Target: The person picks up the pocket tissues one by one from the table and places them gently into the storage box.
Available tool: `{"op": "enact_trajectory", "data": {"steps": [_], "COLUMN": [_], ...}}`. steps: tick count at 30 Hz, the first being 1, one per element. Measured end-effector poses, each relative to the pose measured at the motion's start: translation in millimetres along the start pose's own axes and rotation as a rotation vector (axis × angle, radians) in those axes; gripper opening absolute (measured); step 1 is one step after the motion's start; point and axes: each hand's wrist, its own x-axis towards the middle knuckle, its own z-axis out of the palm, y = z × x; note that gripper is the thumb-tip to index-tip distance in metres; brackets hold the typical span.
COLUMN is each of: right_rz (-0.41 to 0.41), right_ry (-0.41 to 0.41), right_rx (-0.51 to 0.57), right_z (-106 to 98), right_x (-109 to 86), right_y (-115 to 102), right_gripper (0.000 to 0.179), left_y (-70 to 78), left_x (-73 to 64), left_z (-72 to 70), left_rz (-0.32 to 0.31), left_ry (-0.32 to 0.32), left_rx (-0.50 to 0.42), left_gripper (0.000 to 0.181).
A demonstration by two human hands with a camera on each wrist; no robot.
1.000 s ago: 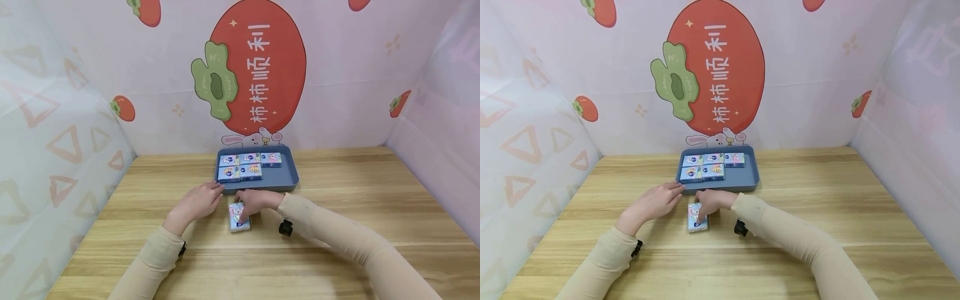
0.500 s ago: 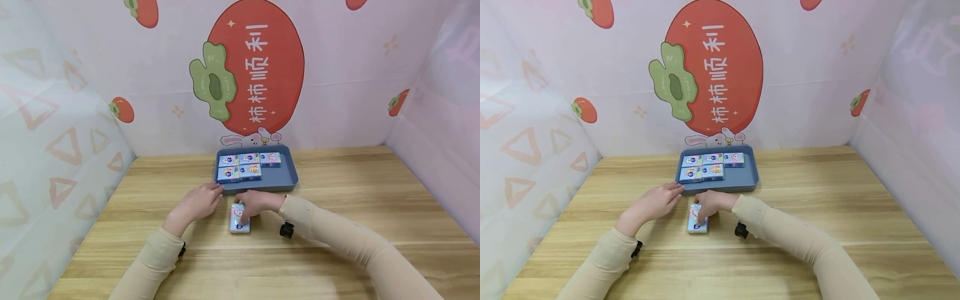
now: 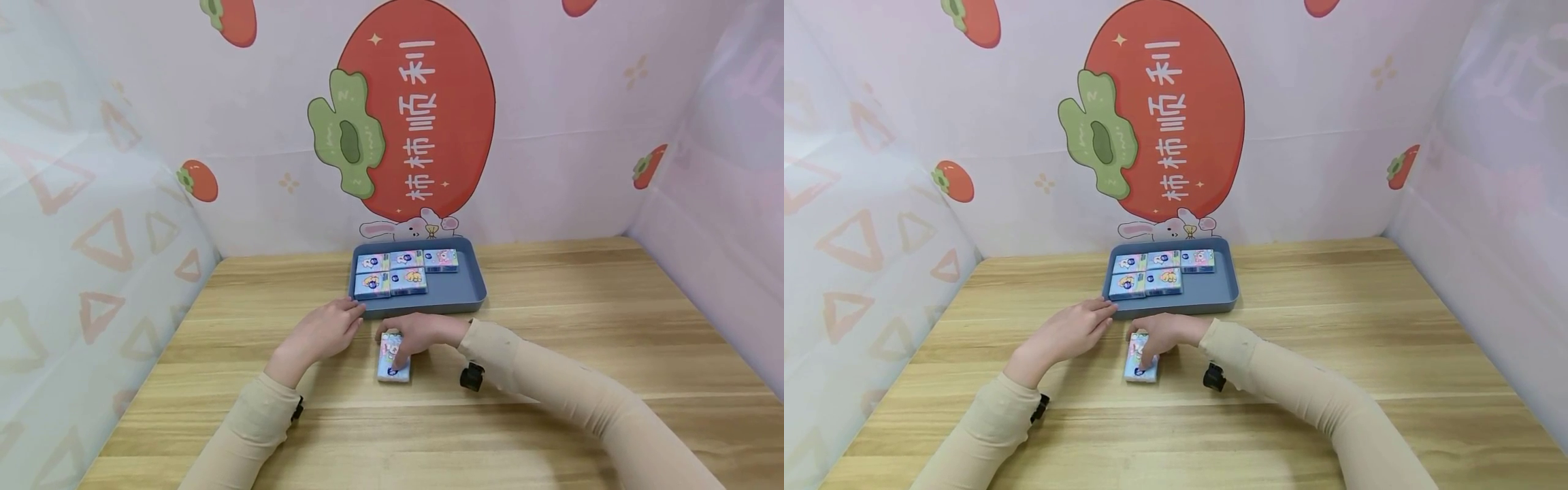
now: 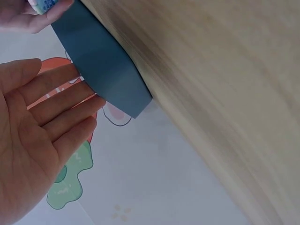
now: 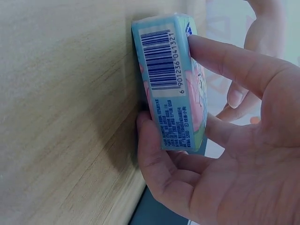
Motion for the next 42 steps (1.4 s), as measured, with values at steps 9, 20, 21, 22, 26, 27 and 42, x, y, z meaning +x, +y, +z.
{"op": "enact_trajectory", "data": {"steps": [9,20,21,22,26,27,42], "right_rz": [-0.016,-0.032,-0.034,-0.036,-0.040,-0.045,-0.025], "right_ry": [0.042,0.049,0.048,0.047,0.041,0.043,0.080], "right_rx": [-0.007,0.038,0.041,0.046,0.088,0.095,0.186], "right_z": [-0.1,-9.1,-10.1,-10.8,-14.0,-14.5,-21.8], "right_x": [-3.9,-11.7,-12.8,-13.6,-17.2,-17.8,-28.4], "right_y": [5.4,9.0,9.0,9.1,10.1,10.8,14.5], "right_gripper": [0.038,0.031,0.030,0.030,0.028,0.028,0.025], "left_y": [0.7,0.9,0.9,0.7,0.3,0.3,0.6], "left_x": [-1.0,-1.1,-0.9,-0.8,-0.3,-0.1,0.2], "left_z": [0.3,1.4,1.5,1.7,2.1,1.9,0.5], "left_rz": [0.005,0.003,0.005,0.007,0.017,0.016,0.003], "left_ry": [0.000,0.000,0.003,0.006,0.020,0.021,0.005], "left_rx": [0.002,-0.003,-0.004,-0.004,-0.004,-0.006,0.001], "left_gripper": [0.035,0.036,0.036,0.036,0.035,0.035,0.035]}}
